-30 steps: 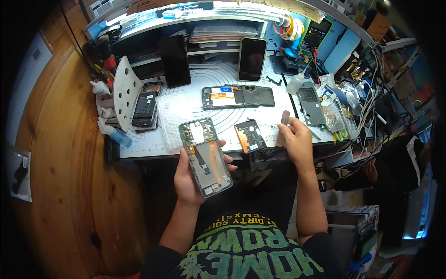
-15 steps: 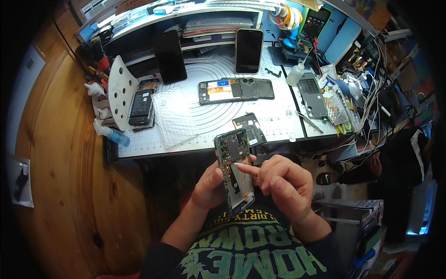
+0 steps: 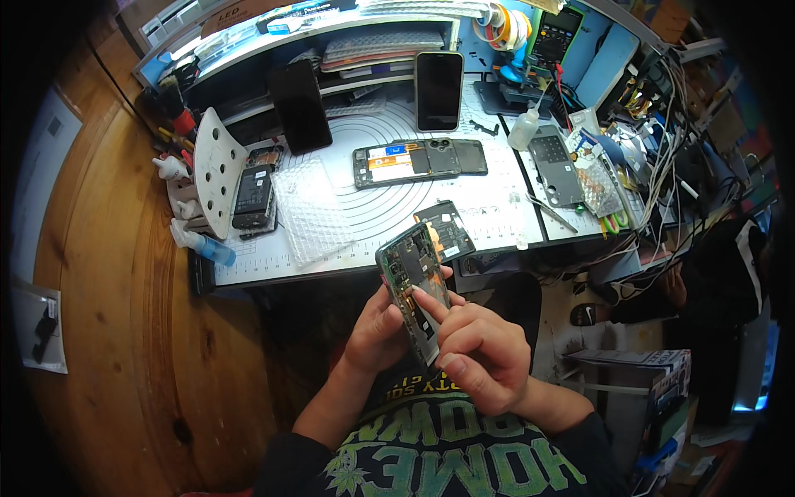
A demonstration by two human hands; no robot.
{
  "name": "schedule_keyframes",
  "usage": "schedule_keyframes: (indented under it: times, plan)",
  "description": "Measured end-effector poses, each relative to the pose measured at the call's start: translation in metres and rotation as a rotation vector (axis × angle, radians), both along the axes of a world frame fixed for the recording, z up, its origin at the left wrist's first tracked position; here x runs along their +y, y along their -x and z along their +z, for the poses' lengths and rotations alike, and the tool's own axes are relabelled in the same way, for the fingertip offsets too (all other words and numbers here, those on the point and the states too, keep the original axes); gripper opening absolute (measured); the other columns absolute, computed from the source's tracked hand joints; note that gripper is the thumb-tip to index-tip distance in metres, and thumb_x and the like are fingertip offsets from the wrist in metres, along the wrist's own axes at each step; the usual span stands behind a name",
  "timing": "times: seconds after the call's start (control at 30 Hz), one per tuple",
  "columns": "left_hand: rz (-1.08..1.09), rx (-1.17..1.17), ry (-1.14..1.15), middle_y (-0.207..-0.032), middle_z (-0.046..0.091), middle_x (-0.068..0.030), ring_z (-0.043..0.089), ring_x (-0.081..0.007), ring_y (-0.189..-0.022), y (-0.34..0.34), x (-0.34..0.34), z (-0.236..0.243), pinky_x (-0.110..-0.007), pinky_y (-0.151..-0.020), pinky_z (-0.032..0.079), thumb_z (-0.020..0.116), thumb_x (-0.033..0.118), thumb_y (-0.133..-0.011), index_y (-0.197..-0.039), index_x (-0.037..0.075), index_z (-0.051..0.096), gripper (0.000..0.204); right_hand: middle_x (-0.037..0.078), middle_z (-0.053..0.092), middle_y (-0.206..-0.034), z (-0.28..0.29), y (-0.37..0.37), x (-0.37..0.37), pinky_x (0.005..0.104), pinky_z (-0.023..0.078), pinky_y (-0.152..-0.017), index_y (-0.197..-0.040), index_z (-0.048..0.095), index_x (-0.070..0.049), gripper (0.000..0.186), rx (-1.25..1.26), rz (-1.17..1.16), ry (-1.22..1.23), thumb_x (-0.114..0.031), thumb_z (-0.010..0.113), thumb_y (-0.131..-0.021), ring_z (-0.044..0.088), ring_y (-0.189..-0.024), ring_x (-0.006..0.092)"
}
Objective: The person uses an electric screwdriver to remove screws from a phone, unclips internal components with a tool, removes a battery, and then cleans the internal casing with a cloth.
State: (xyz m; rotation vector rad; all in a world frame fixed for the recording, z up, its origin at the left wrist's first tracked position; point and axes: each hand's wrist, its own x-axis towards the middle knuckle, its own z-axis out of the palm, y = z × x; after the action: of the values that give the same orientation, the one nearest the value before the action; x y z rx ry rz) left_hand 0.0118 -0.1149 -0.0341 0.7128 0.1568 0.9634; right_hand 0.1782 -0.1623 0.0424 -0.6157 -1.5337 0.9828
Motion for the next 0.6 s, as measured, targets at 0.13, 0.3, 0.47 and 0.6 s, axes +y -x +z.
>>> schedule_keyframes:
  times: [0.13,0.3,0.47,0.6]
  plan:
    - [0.03,0.026,0.005,-0.152,0.043,-0.0202,0.055,-0.0376,-0.132,-0.002,-0.001,-0.001,-0.052,-0.111,0.046,0.073,0.047,-0.094,-0.153,-0.002,0.035,0.086,0.011,0.059,-0.079,0.0,0.007,0.001,0.061,0.04,-0.116,-0.086,0.063,0.004,0.009,-0.099,-0.029,-0.145,0.001,0.071,-0.087,0.062,-0.071,0.023]
    - [0.09,0.03,-0.033,-0.154,0.043,-0.0183,0.055,-0.0345,-0.132,-0.004,-0.002,0.001,-0.05,-0.112,0.046,0.074,0.044,-0.094,-0.152,0.0,0.037,0.082,0.012,0.061,-0.081,-0.003,0.006,0.001,0.06,0.041,-0.116,-0.087,0.062,0.004,0.009,-0.091,-0.031,-0.14,-0.001,0.068,-0.091,0.064,-0.074,0.0229]
    - [0.039,0.048,-0.041,-0.153,0.043,-0.02,0.056,-0.0303,-0.131,0.004,-0.002,-0.007,-0.047,-0.111,0.047,0.074,0.047,-0.094,-0.152,-0.002,0.036,0.085,0.007,0.056,-0.085,-0.012,-0.002,0.007,0.0531,0.044,-0.112,-0.091,0.061,0.001,0.017,0.362,0.047,0.192,-0.007,0.053,-0.102,0.056,-0.08,0.0151]
    - [-0.114,0.056,-0.008,-0.143,0.052,-0.0224,0.058,-0.0282,-0.128,0.005,-0.003,-0.005,-0.045,-0.103,0.052,0.072,0.051,-0.094,-0.151,-0.003,0.035,0.087,0.006,0.056,-0.088,-0.009,-0.006,0.016,0.0442,0.053,-0.1,-0.095,0.059,0.001,0.013,0.529,0.063,0.402,-0.007,0.053,-0.103,0.055,-0.078,0.0115]
